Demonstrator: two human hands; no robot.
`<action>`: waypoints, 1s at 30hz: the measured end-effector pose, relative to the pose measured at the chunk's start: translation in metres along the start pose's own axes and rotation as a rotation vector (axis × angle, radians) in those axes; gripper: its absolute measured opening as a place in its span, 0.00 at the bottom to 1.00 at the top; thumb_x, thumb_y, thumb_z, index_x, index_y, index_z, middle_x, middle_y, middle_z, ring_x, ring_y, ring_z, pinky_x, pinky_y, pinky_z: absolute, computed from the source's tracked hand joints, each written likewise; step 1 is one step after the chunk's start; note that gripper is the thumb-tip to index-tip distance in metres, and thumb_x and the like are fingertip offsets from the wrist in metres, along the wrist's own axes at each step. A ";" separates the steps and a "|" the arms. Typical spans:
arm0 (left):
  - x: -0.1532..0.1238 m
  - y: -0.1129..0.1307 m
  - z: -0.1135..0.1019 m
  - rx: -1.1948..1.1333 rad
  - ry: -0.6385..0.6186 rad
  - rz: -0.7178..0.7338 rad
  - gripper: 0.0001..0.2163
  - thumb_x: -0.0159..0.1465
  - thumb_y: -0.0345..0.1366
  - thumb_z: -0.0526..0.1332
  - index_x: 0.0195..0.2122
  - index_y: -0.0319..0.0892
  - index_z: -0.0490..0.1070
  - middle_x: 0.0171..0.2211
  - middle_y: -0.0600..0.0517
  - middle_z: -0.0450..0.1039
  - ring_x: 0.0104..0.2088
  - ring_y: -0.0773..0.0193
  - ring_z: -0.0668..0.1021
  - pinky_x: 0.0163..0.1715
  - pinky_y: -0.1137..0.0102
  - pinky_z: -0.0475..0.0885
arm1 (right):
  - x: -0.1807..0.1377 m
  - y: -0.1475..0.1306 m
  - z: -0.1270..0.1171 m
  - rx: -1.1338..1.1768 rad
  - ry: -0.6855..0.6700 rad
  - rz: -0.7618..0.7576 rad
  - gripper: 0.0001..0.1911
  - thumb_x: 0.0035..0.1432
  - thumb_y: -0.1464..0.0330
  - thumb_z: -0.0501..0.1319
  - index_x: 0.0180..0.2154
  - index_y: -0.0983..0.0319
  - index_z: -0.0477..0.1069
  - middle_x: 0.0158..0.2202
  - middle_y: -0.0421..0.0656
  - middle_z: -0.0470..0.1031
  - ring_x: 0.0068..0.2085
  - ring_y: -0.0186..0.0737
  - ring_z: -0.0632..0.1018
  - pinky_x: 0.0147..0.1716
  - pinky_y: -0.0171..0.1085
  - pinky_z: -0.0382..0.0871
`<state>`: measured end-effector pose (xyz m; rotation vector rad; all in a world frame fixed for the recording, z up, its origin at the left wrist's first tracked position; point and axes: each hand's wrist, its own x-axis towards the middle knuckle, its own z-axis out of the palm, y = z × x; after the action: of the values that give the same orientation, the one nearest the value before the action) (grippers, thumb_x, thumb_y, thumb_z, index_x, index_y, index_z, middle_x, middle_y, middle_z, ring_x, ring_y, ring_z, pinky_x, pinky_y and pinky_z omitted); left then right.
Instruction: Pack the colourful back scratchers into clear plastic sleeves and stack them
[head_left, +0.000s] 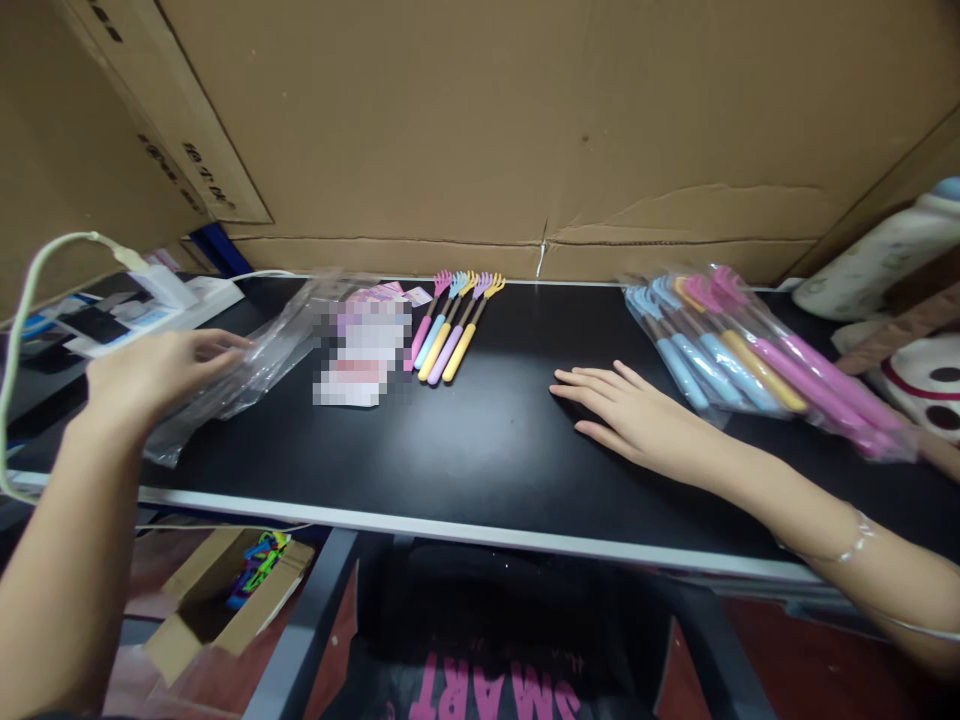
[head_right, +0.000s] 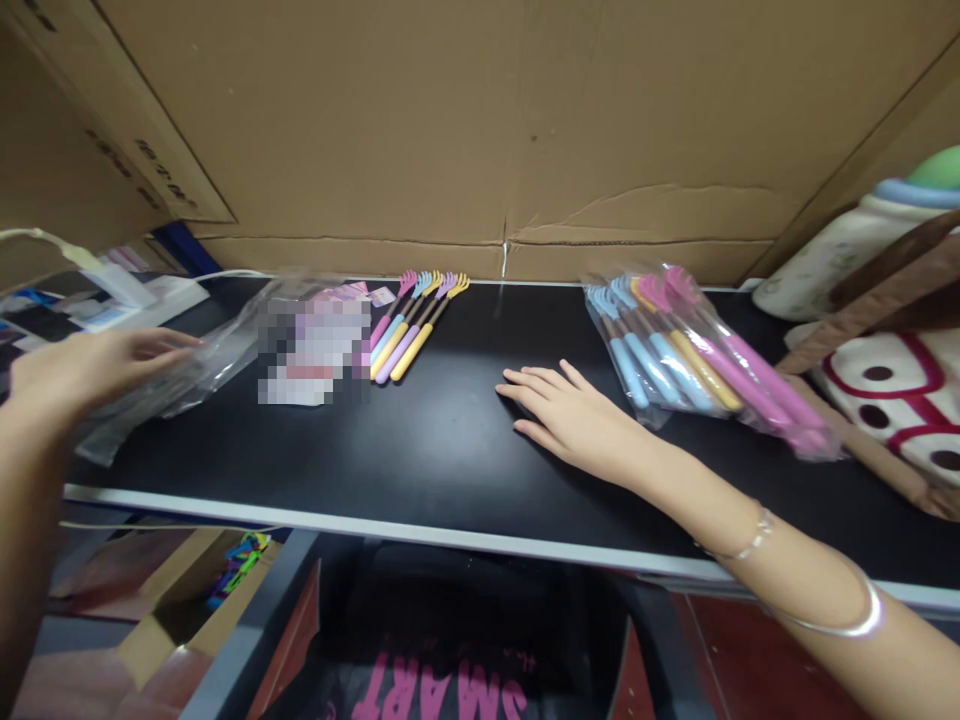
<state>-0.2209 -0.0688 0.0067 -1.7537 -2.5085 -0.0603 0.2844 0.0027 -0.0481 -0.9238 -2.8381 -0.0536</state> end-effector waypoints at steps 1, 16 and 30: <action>-0.004 0.007 -0.006 0.078 -0.024 -0.106 0.32 0.63 0.65 0.43 0.52 0.50 0.74 0.41 0.48 0.78 0.35 0.51 0.74 0.33 0.65 0.64 | 0.000 0.000 0.000 0.001 0.001 0.000 0.23 0.69 0.59 0.49 0.61 0.59 0.66 0.64 0.50 0.68 0.64 0.52 0.68 0.62 0.64 0.57; -0.028 0.179 -0.034 0.043 0.666 0.616 0.21 0.75 0.38 0.42 0.56 0.55 0.72 0.41 0.52 0.80 0.40 0.62 0.76 0.37 0.66 0.62 | 0.000 -0.003 -0.010 -0.055 0.097 0.018 0.23 0.68 0.63 0.50 0.60 0.64 0.65 0.55 0.54 0.75 0.58 0.51 0.73 0.60 0.59 0.63; -0.060 0.282 0.032 0.077 0.374 1.149 0.14 0.71 0.32 0.53 0.54 0.45 0.72 0.38 0.49 0.80 0.36 0.60 0.80 0.30 0.67 0.63 | 0.002 0.000 -0.016 -0.033 0.192 0.191 0.17 0.68 0.64 0.50 0.53 0.62 0.68 0.48 0.49 0.79 0.48 0.50 0.79 0.47 0.47 0.72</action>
<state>0.0626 -0.0252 -0.0347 -2.5264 -0.9956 -0.1823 0.2850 0.0026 -0.0315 -1.1263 -2.5699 -0.1575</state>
